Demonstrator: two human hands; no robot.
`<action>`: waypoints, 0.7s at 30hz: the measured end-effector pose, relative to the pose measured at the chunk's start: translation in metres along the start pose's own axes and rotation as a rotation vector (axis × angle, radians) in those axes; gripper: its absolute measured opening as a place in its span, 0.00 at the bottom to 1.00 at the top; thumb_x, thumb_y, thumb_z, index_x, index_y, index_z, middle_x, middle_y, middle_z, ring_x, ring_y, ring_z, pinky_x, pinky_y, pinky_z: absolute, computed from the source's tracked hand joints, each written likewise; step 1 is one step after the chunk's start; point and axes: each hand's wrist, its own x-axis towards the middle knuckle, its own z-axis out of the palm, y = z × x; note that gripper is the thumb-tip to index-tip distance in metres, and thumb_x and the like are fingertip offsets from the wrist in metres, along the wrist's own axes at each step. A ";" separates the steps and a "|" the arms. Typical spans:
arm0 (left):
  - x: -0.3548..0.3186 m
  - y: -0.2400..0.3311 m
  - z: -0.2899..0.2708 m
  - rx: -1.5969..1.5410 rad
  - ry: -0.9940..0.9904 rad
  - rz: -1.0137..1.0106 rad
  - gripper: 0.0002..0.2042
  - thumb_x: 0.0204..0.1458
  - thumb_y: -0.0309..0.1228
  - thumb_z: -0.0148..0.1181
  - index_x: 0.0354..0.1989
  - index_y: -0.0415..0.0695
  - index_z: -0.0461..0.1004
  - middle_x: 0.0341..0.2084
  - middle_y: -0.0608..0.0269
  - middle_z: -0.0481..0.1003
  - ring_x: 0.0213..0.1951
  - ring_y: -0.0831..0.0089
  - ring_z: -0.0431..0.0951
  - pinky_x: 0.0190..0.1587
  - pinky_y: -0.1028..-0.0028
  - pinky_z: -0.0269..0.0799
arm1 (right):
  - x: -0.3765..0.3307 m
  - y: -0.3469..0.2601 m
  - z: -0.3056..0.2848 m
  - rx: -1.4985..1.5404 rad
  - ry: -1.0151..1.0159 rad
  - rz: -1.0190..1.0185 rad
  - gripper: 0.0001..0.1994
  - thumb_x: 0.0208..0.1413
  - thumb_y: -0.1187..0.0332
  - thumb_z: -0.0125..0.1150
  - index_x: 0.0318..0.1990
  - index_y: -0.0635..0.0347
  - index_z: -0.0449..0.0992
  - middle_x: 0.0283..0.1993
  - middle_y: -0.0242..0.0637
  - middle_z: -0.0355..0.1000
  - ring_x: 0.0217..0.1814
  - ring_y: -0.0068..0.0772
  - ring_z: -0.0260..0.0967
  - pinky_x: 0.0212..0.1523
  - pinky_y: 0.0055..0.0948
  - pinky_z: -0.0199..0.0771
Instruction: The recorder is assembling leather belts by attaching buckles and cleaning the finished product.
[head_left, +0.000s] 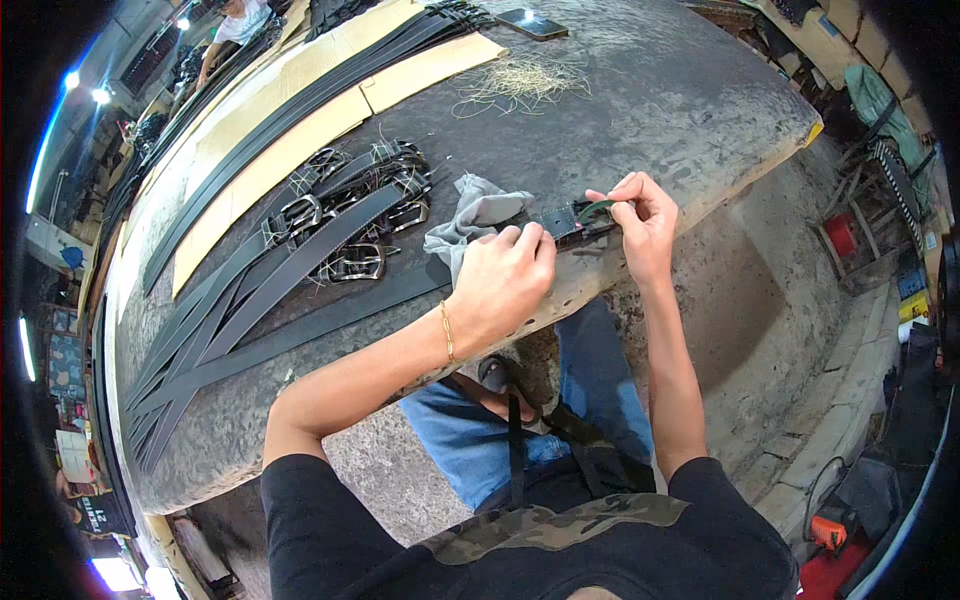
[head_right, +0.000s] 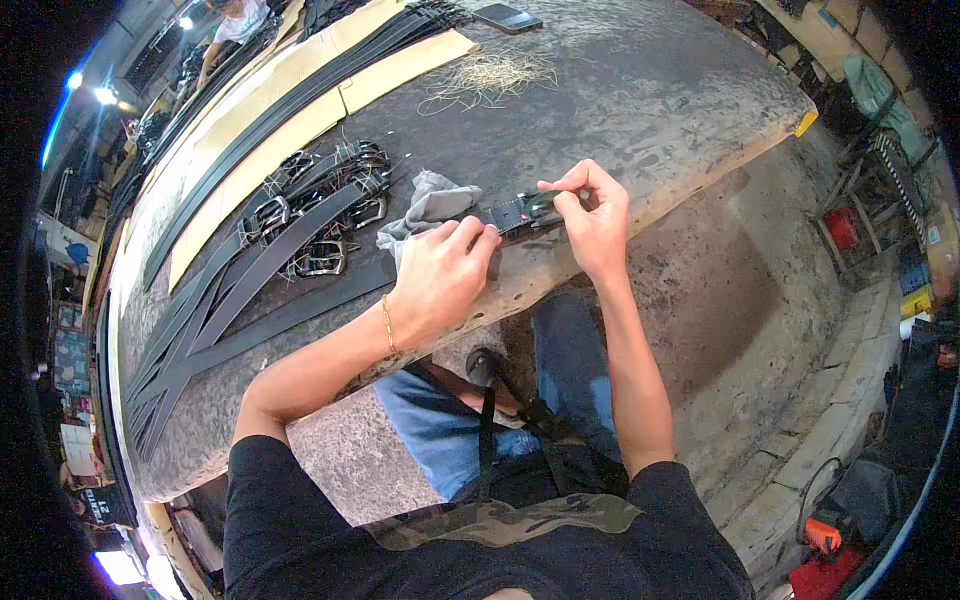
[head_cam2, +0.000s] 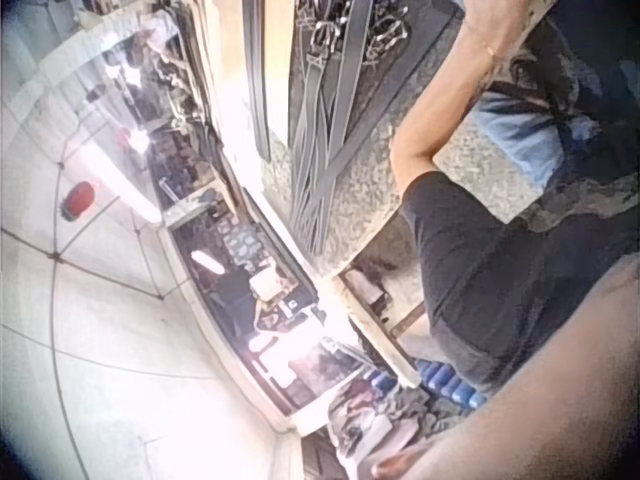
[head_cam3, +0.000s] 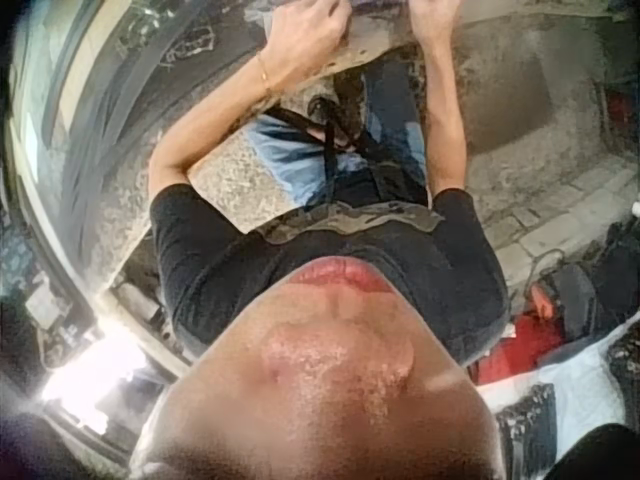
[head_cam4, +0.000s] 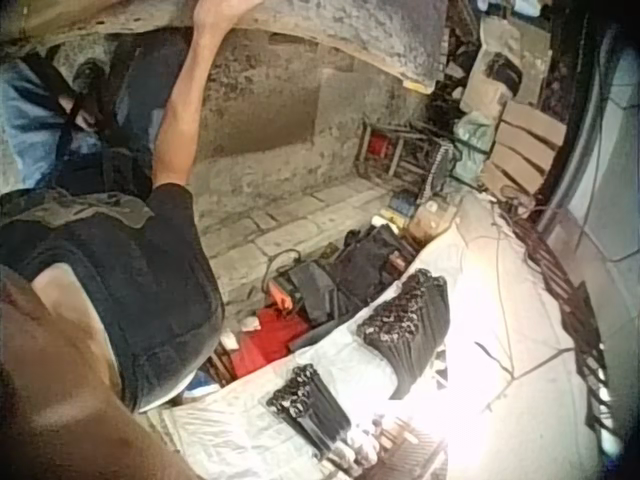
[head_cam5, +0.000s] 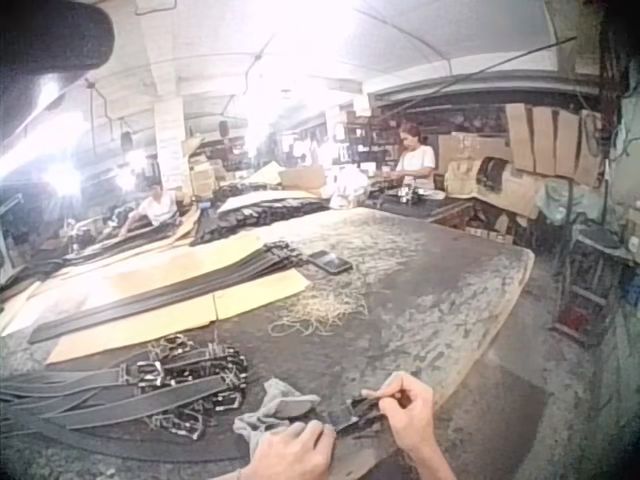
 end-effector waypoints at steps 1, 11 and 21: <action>0.000 -0.001 0.002 -0.019 0.014 -0.015 0.13 0.39 0.27 0.58 0.37 0.38 0.73 0.26 0.61 0.69 0.28 0.66 0.75 0.27 0.68 0.72 | 0.000 -0.001 0.001 0.002 0.004 -0.005 0.05 0.46 0.85 0.48 0.25 0.66 0.68 0.27 0.29 0.62 0.33 0.21 0.67 0.46 0.29 0.75; 0.002 0.007 -0.002 0.057 -0.077 -0.014 0.13 0.39 0.27 0.58 0.35 0.35 0.70 0.27 0.58 0.67 0.29 0.66 0.76 0.25 0.68 0.73 | -0.003 0.000 0.002 -0.029 0.011 0.003 0.06 0.46 0.85 0.49 0.24 0.65 0.67 0.25 0.26 0.60 0.31 0.15 0.64 0.47 0.25 0.74; 0.000 0.006 0.000 -0.007 -0.090 -0.022 0.14 0.40 0.26 0.58 0.37 0.34 0.69 0.28 0.57 0.67 0.30 0.65 0.76 0.26 0.67 0.73 | -0.003 -0.001 0.005 -0.065 0.010 0.009 0.05 0.46 0.85 0.49 0.24 0.66 0.66 0.25 0.27 0.61 0.31 0.15 0.64 0.48 0.27 0.75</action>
